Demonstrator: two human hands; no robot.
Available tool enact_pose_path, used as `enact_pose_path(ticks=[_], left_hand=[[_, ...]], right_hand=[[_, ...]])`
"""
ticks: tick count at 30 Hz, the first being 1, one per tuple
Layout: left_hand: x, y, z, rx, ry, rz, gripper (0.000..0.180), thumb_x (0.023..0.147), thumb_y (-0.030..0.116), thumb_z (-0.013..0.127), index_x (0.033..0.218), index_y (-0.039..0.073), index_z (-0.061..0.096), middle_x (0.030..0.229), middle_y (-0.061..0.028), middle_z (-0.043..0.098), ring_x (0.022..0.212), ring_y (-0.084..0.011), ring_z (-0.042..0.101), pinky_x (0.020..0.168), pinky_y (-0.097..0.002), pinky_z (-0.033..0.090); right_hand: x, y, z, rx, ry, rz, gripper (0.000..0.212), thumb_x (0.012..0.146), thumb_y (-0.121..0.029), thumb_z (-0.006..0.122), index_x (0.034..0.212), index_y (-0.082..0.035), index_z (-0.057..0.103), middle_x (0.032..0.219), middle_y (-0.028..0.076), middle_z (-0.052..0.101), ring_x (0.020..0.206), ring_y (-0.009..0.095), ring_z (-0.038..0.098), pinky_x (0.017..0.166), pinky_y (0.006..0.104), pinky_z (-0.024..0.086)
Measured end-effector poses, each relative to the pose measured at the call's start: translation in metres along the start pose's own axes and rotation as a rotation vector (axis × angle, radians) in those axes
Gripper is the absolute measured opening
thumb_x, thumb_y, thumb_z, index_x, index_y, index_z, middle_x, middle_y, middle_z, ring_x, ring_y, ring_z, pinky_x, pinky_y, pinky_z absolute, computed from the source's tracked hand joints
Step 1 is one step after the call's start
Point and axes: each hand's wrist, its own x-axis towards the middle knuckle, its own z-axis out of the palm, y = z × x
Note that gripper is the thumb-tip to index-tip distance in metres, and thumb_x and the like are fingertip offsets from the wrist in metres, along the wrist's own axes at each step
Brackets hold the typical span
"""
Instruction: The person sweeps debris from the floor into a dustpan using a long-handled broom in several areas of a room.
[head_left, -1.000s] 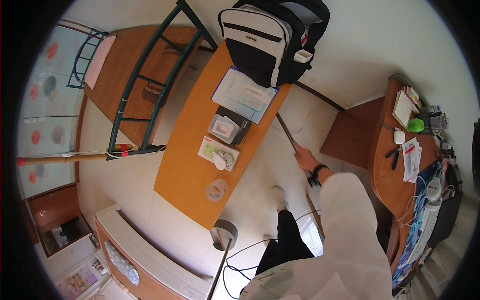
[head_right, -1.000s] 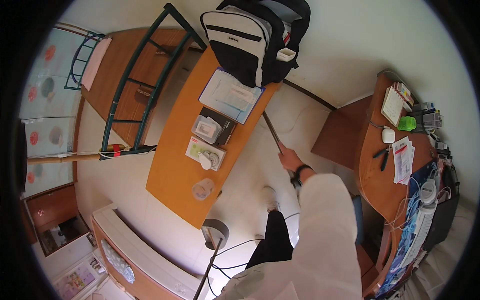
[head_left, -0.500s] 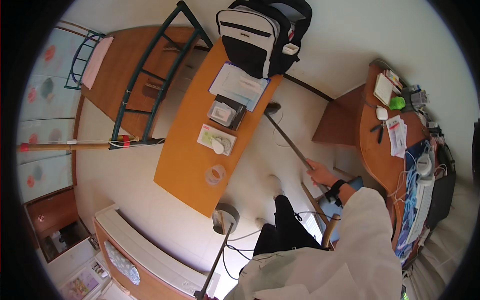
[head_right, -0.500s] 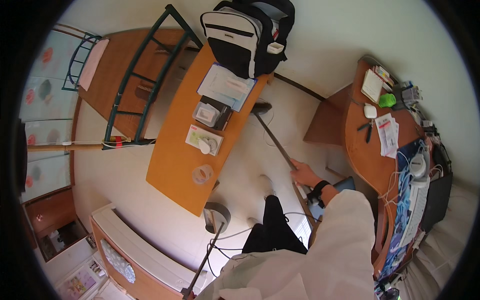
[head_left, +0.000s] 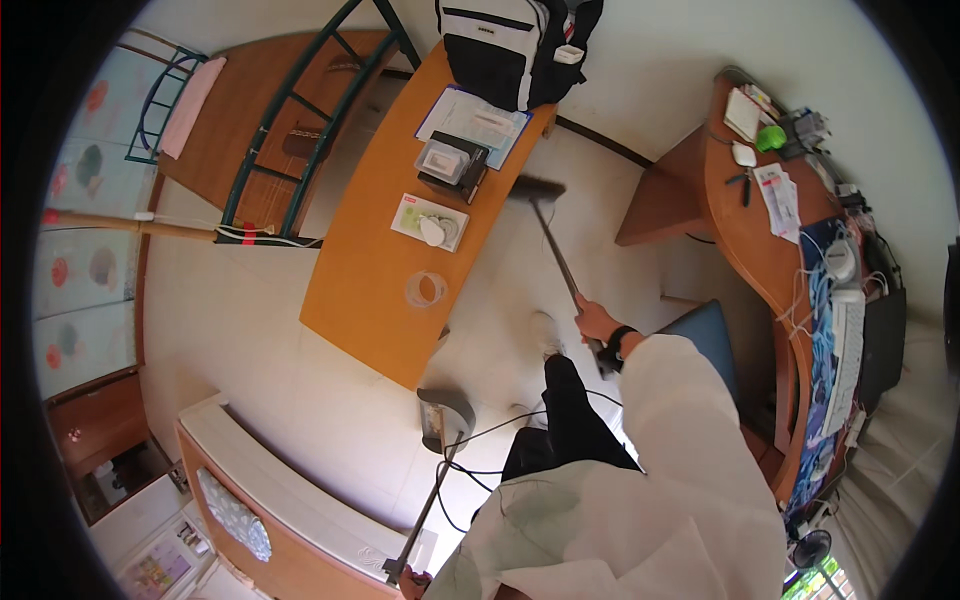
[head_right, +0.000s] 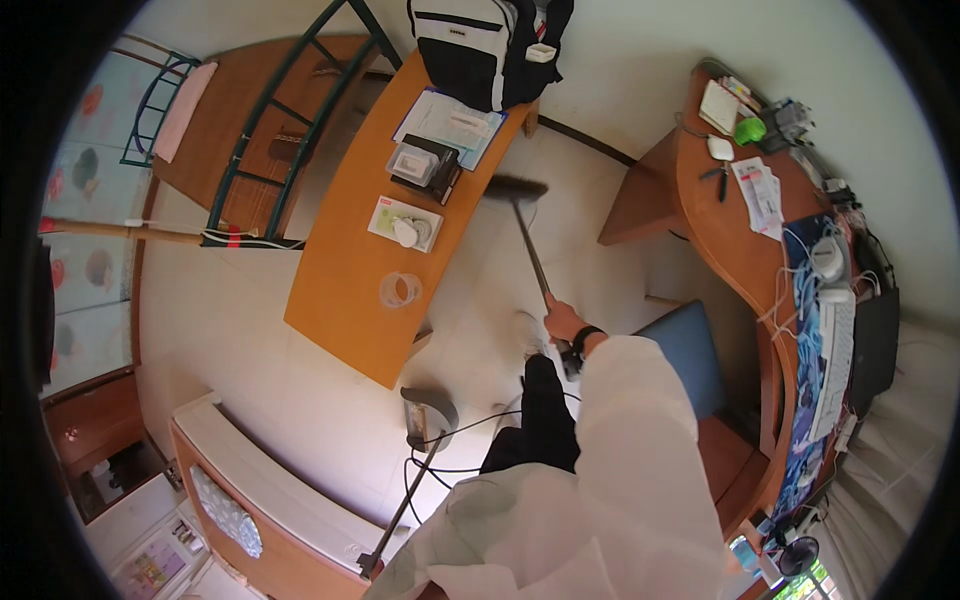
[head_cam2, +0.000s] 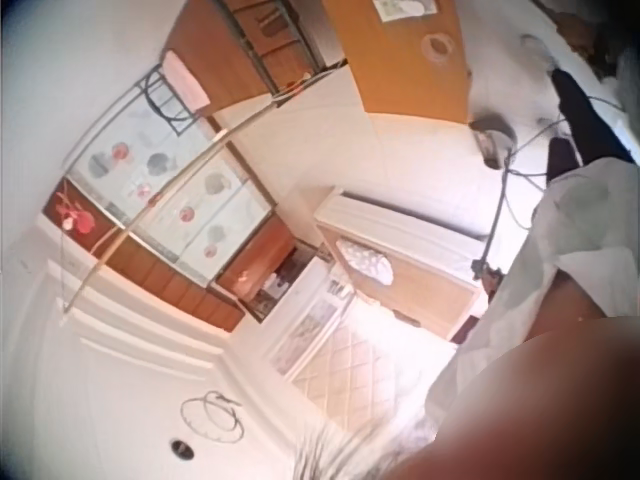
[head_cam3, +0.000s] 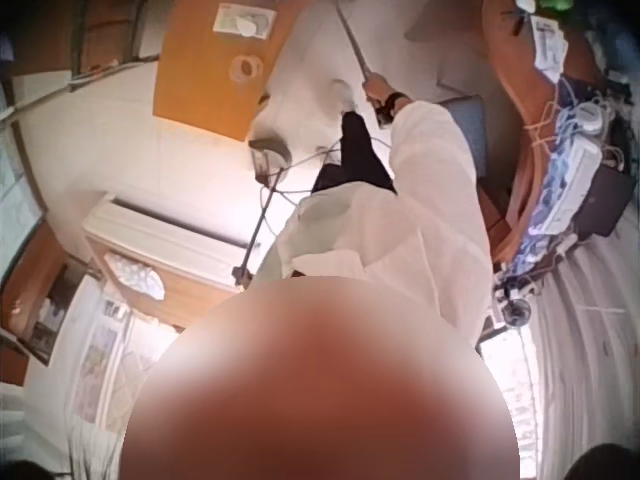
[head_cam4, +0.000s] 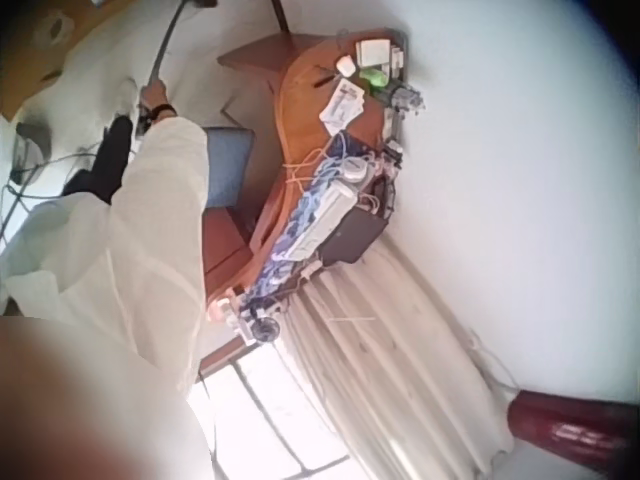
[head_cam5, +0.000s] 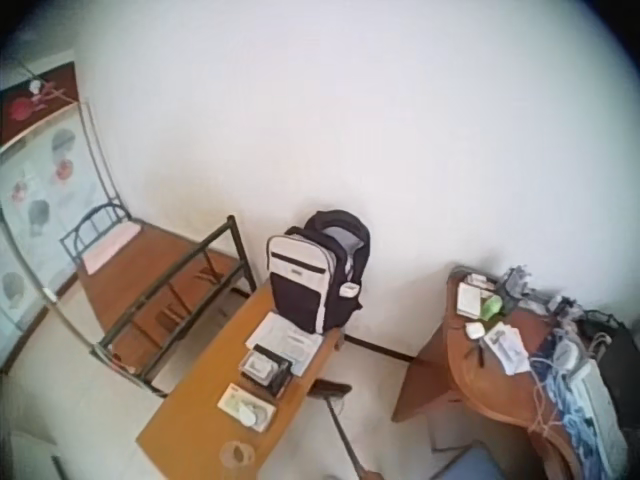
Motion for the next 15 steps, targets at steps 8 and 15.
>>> enact_pose_path(ticks=[8, 15], left_hand=[[0.097, -0.031, -0.062, -0.095, -0.077, -0.028, 0.032, 0.083, 0.021, 0.056, 0.060, 0.012, 0.035, 0.050, 0.0006, 0.027, 0.042, -0.0131, 0.030, 0.052, -0.0312, 0.040], [0.085, -0.033, -0.104, -0.001, -0.099, 0.083, 0.034, 0.082, 0.021, 0.058, 0.059, 0.011, 0.035, 0.050, -0.0002, 0.028, 0.045, -0.0130, 0.031, 0.053, -0.0314, 0.039]], right_hand=[[-0.192, -0.004, -0.012, 0.059, -0.108, -0.045, 0.045, 0.079, -0.008, 0.051, 0.123, -0.003, 0.042, 0.059, 0.008, 0.050, 0.043, 0.015, 0.050, 0.038, 0.0306, 0.043], [-0.160, -0.009, 0.027, 0.125, 0.016, -0.161, 0.030, 0.080, -0.007, 0.050, 0.109, -0.001, 0.048, 0.056, 0.008, 0.049, 0.041, 0.016, 0.051, 0.037, 0.0317, 0.042]])
